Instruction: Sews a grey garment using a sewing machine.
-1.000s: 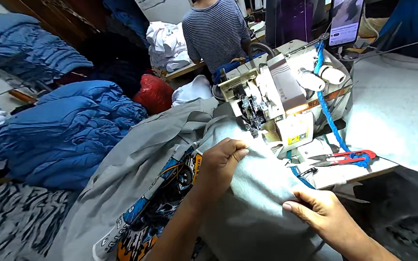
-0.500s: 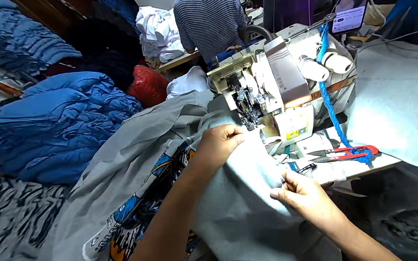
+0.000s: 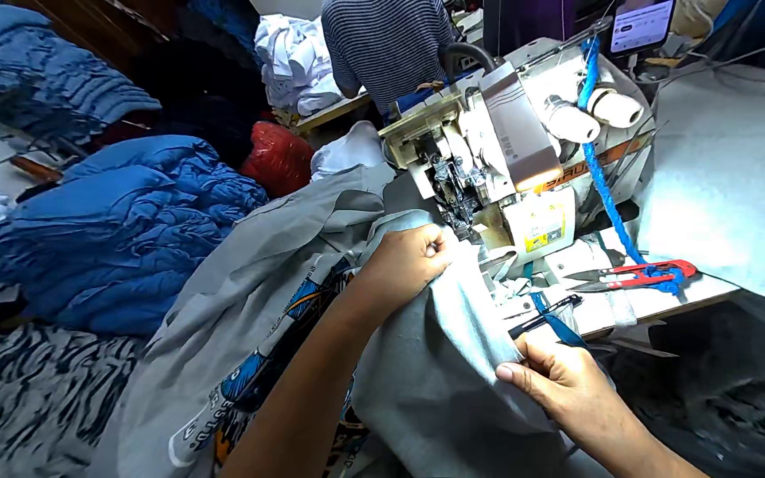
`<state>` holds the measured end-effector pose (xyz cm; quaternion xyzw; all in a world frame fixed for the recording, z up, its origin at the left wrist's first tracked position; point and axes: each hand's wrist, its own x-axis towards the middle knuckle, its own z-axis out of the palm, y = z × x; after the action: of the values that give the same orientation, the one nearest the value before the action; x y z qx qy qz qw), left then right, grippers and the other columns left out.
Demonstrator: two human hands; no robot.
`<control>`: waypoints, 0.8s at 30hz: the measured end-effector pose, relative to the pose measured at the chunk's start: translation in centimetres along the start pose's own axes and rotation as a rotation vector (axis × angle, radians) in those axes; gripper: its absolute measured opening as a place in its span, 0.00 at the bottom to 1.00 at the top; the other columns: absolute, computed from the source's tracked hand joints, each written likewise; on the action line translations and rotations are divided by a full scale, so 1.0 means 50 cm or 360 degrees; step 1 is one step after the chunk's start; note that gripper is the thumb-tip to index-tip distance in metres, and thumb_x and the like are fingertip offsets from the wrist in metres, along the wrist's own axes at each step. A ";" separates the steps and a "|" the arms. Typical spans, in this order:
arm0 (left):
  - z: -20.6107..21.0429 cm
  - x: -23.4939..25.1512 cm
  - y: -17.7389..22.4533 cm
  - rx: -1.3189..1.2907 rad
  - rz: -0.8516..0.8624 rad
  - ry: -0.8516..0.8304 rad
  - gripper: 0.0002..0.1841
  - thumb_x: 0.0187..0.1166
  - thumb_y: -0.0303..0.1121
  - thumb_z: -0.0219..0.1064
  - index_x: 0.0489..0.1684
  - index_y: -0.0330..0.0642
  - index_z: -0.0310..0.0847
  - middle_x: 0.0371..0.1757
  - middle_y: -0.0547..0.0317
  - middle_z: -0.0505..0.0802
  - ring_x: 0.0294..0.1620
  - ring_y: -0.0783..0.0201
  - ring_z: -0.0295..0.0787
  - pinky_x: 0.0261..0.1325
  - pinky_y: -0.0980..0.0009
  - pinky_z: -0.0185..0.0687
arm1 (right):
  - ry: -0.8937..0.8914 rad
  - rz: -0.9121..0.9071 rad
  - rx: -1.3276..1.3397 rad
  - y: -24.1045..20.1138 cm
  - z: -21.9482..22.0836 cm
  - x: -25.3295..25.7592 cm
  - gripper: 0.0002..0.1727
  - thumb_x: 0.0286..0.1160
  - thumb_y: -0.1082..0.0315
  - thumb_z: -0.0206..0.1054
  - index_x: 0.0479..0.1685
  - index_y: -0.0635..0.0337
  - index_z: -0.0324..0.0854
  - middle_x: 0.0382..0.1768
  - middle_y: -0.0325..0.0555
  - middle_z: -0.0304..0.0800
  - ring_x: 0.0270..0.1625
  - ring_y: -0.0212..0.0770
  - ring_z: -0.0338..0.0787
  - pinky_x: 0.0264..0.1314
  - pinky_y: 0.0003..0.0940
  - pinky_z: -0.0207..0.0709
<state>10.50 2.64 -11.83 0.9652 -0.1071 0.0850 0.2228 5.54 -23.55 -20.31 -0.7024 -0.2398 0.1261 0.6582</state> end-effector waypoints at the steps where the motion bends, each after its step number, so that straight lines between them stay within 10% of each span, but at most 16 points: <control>1: -0.007 0.005 0.030 0.0005 -0.0109 -0.0059 0.05 0.76 0.34 0.69 0.29 0.54 0.85 0.20 0.78 0.80 0.21 0.83 0.73 0.24 0.81 0.67 | 0.0004 0.0004 0.0011 0.000 -0.001 0.000 0.11 0.76 0.58 0.69 0.33 0.55 0.86 0.22 0.24 0.82 0.24 0.11 0.75 0.28 0.09 0.67; 8: -0.030 0.045 0.113 -0.0125 -0.0622 -0.0269 0.09 0.80 0.28 0.70 0.27 0.42 0.80 0.20 0.64 0.77 0.25 0.70 0.72 0.34 0.69 0.68 | 0.0059 0.0009 0.0063 -0.002 -0.010 0.011 0.09 0.75 0.57 0.70 0.34 0.52 0.86 0.21 0.22 0.82 0.24 0.11 0.76 0.28 0.08 0.68; 14: 0.082 0.076 -0.131 -0.0145 0.0187 0.0162 0.04 0.73 0.44 0.69 0.29 0.63 0.84 0.19 0.79 0.80 0.20 0.80 0.75 0.22 0.74 0.68 | 0.0103 0.0071 0.0045 -0.012 -0.023 0.039 0.08 0.74 0.58 0.71 0.31 0.49 0.87 0.16 0.20 0.76 0.19 0.12 0.70 0.23 0.10 0.61; 19: -0.022 0.076 0.095 -0.0134 -0.0696 -0.0195 0.08 0.82 0.30 0.69 0.31 0.40 0.82 0.22 0.64 0.78 0.26 0.70 0.71 0.36 0.68 0.68 | 0.0137 0.0105 0.0052 -0.012 -0.028 0.051 0.09 0.72 0.60 0.73 0.26 0.48 0.84 0.13 0.22 0.74 0.17 0.14 0.68 0.20 0.12 0.58; 24: -0.037 0.038 0.116 -0.0014 -0.0540 -0.0270 0.10 0.79 0.33 0.73 0.52 0.41 0.85 0.35 0.55 0.88 0.38 0.61 0.83 0.46 0.57 0.78 | -0.0060 0.0203 -0.0306 -0.007 -0.050 0.045 0.08 0.74 0.57 0.71 0.35 0.50 0.86 0.20 0.27 0.80 0.24 0.19 0.77 0.30 0.19 0.69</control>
<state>10.70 -1.93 -7.40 0.9721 0.0385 -0.0360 0.2285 8.64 -24.55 -19.40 -0.7735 -0.2181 0.1573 0.5739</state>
